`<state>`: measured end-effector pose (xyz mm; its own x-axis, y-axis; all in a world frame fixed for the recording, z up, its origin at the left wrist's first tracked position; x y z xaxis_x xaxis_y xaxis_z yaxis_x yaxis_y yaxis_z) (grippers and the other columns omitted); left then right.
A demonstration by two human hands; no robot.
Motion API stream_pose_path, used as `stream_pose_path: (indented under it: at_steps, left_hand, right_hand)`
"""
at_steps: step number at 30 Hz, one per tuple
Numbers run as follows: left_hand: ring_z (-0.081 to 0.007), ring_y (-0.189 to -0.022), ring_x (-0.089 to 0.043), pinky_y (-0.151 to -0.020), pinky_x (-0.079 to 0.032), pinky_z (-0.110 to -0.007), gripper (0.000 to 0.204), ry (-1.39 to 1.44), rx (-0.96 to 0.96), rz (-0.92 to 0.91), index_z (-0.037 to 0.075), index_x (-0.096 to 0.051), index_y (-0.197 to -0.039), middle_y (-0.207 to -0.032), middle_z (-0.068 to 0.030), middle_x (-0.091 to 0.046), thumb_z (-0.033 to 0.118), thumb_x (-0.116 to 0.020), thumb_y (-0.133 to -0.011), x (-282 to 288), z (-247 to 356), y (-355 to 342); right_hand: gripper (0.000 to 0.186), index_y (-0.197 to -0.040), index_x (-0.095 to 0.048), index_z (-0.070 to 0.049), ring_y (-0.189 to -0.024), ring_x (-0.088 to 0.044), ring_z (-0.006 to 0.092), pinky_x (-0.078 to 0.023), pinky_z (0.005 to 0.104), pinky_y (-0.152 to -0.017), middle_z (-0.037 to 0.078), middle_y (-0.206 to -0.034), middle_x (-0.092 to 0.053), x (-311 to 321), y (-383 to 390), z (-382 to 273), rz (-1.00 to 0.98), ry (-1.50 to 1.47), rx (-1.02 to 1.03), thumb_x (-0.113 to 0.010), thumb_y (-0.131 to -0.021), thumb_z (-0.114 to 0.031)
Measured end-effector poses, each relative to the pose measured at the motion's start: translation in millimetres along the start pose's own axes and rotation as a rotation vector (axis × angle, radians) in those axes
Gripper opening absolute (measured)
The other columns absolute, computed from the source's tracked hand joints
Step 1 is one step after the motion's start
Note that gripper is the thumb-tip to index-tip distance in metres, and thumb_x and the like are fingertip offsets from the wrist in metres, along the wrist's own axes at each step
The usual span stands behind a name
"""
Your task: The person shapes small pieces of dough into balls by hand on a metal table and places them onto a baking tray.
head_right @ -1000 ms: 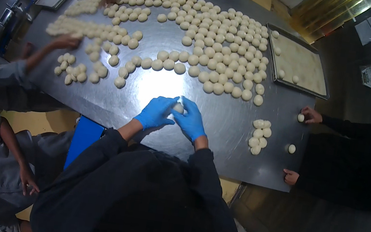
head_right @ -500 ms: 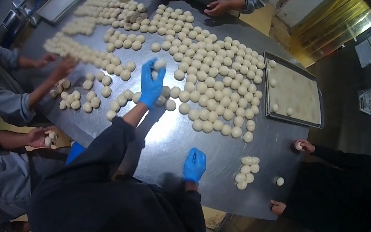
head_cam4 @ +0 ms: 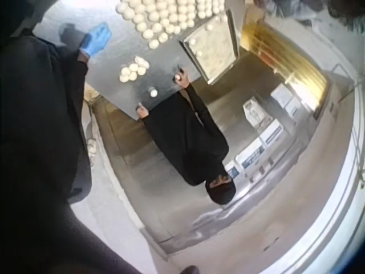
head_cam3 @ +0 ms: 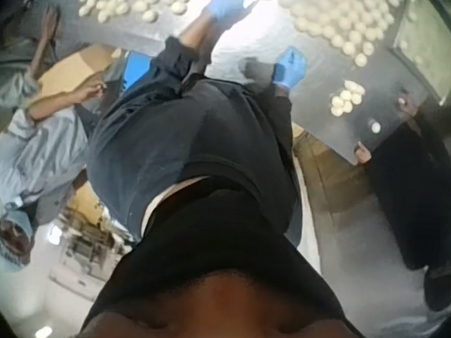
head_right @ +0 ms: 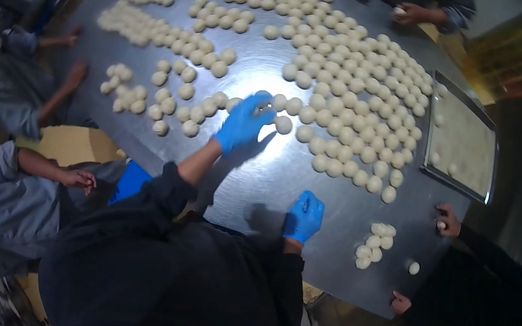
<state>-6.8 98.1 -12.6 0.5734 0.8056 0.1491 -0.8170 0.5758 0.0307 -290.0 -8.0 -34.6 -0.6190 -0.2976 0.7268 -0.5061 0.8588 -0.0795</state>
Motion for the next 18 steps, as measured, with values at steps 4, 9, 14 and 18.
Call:
stream_pose_path:
  at_steps: [4, 9, 14, 18]
  left_hand:
    - [-0.0406, -0.109, -0.058, -0.093, -0.048, -0.048, 0.045, -0.702, -0.224, 0.377, 0.001, -0.063, -0.115, -0.115, -0.0219, -0.062, 0.014, -0.078, -0.075, 66, 7, 103]
    - [-0.0443, -0.124, -0.044, -0.102, -0.04, -0.055, 0.085, -1.075, 0.06, 0.479, 0.013, -0.047, -0.146, -0.145, -0.0206, -0.043, 0.03, -0.086, -0.072, 135, -9, 112]
    - [-0.0453, -0.124, -0.049, -0.1, -0.048, -0.054, 0.087, -0.974, 0.249, 0.137, 0.019, -0.05, -0.146, -0.151, -0.015, -0.04, 0.04, -0.086, -0.07, 142, -25, 58]
    - [-0.0476, -0.12, -0.051, -0.095, -0.052, -0.053, 0.068, -1.037, 0.3, 0.281, 0.017, -0.056, -0.137, -0.148, -0.0173, -0.042, 0.03, -0.084, -0.076, 136, -36, 65]
  right_hand:
    - [0.016, -0.096, -0.072, -0.01, -0.078, -0.06, 0.031, -0.049, 0.0442, -0.071, 0.011, -0.083, -0.062, -13, -11, -12, -0.06, 0.074, 0.068, -0.064, -0.094, -0.024]
    - [0.016, -0.098, -0.073, -0.011, -0.081, -0.062, 0.0319, -0.05, 0.0449, -0.073, 0.011, -0.086, -0.064, -51, -23, -52, -0.168, 0.069, 0.279, -0.063, -0.095, -0.023]
    - [0.021, -0.111, -0.071, -0.013, -0.104, -0.062, 0.0368, -0.05, 0.0461, -0.086, 0.015, -0.112, -0.067, -134, -30, -121, -0.284, -0.211, 0.664, -0.066, -0.091, -0.014]
    - [0.044, -0.131, -0.063, -0.021, -0.117, -0.059, 0.0357, -0.044, 0.0505, -0.101, 0.013, -0.131, -0.061, -179, -44, -248, -0.415, 0.17, 0.918, -0.067, -0.088, -0.018]
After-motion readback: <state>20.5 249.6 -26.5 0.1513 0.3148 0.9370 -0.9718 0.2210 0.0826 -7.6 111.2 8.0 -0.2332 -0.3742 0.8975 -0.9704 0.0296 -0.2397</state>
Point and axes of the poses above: each hand's wrist, its own y-axis away from the middle knuckle, its own x-axis out of the back of the hand, z = x × y, the point moved 6 cm from there along -y, towards the middle knuckle
